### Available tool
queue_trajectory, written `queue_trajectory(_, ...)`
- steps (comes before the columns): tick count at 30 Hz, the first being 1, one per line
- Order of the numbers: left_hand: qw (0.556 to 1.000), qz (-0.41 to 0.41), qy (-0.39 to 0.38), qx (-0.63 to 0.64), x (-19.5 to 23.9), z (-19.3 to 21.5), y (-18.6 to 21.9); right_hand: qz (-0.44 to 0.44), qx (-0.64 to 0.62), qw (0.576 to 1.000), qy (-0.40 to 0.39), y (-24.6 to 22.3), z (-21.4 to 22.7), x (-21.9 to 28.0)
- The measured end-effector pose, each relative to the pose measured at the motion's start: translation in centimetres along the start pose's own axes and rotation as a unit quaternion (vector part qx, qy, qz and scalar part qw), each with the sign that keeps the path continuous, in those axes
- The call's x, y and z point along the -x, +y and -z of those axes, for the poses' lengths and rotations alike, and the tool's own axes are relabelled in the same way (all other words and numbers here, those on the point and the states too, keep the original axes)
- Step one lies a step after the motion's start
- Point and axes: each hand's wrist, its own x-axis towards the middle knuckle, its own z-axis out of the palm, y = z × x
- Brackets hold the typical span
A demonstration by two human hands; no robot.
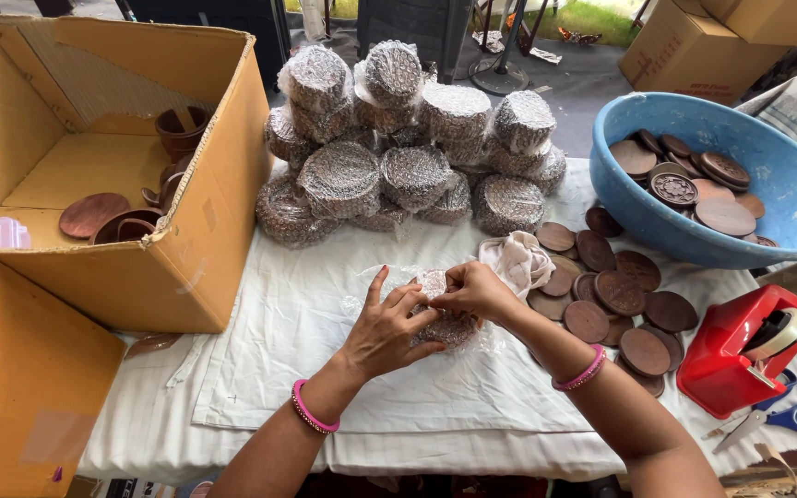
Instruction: The person wipes round wooden coasters with a white cloth and then stacks them. They wrap the stack in plastic wrap and secure it with tape from a dispenser. The wrapped stack is placed into a cardboard box.
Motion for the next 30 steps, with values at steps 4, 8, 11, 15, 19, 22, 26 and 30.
queue_trajectory(4, 1.0, 0.003, -0.001, -0.003, 0.0, 0.0, 0.1, -0.023, 0.013, 1.0, 0.001, -0.4, 0.0, -0.4)
queue_trajectory(8, 1.0, 0.016, -0.005, 0.006, 0.1, -0.2, 0.2, -0.049, 0.073, 0.996, -0.017, -1.1, 0.1, -0.9)
queue_trajectory(11, 1.0, 0.015, -0.004, 0.007, 0.1, -0.3, 0.2, -0.048, 0.094, 0.994, -0.042, -0.3, 0.2, -1.9)
queue_trajectory(15, 1.0, 0.011, 0.003, 0.013, 0.3, -0.3, 0.4, -0.079, 0.103, 0.988, -0.084, -0.9, 0.4, -2.4)
queue_trajectory(19, 1.0, 0.015, 0.02, 0.019, 0.0, 1.0, 1.2, -0.081, 0.093, 0.987, -0.098, -0.4, 0.5, -3.0)
queue_trajectory(22, 0.999, -0.003, 0.048, -0.005, -0.1, 1.1, 1.5, -0.092, 0.083, 0.985, -0.123, -0.6, 0.6, -3.2)
queue_trajectory(26, 0.998, -0.02, 0.045, -0.043, 0.3, 0.6, 1.7, -0.11, 0.086, 0.984, -0.112, -0.5, 0.3, -2.8)
queue_trajectory(30, 0.999, -0.001, 0.038, -0.032, 0.6, 0.2, 1.7, -0.015, 0.21, 0.976, -0.053, 0.1, -0.1, -2.1)
